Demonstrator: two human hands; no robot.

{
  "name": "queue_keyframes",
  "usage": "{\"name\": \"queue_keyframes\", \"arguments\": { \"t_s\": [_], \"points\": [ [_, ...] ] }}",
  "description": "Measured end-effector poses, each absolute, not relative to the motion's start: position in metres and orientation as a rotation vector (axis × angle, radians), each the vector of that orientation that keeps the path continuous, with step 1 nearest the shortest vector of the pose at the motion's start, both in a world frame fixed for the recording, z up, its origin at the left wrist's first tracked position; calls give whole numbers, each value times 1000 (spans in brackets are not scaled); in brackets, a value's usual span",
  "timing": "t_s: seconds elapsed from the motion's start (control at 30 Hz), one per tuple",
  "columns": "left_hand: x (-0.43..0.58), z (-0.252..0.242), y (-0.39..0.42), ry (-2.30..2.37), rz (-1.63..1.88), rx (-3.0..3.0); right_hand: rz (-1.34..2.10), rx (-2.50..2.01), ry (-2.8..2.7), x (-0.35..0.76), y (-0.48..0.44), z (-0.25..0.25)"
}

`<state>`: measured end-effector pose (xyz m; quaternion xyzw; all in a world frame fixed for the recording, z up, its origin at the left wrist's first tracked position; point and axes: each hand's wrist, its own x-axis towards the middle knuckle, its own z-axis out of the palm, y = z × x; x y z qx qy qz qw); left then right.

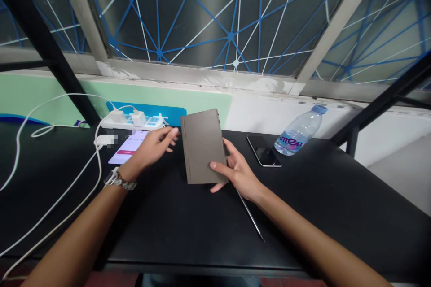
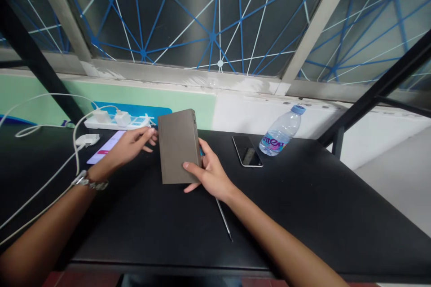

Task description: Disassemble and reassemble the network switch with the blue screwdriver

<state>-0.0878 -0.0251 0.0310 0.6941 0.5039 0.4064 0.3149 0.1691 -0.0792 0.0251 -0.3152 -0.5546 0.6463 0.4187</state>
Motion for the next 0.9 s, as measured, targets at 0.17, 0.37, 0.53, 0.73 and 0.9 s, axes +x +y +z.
{"name": "queue_keyframes", "arguments": {
  "t_s": [0.17, 0.37, 0.53, 0.73, 0.9],
  "points": [
    [-120, 25, -15, 1547, 552, 2092, 1352, -886, -1512, 175, -75, 21],
    [-126, 20, -13, 1586, 360, 2010, 566, -959, -1911, 180, -73, 19],
    [-120, 23, -16, 1614, 310, 2121, 275, -977, -2132, 181, -73, 16],
    [-118, 22, -15, 1609, 354, 2229, 42, -1130, -2317, 178, -71, 7],
    [-118, 26, -16, 1610, 472, 2106, -96, -1200, -2407, 173, -71, 3]
  ]
}}
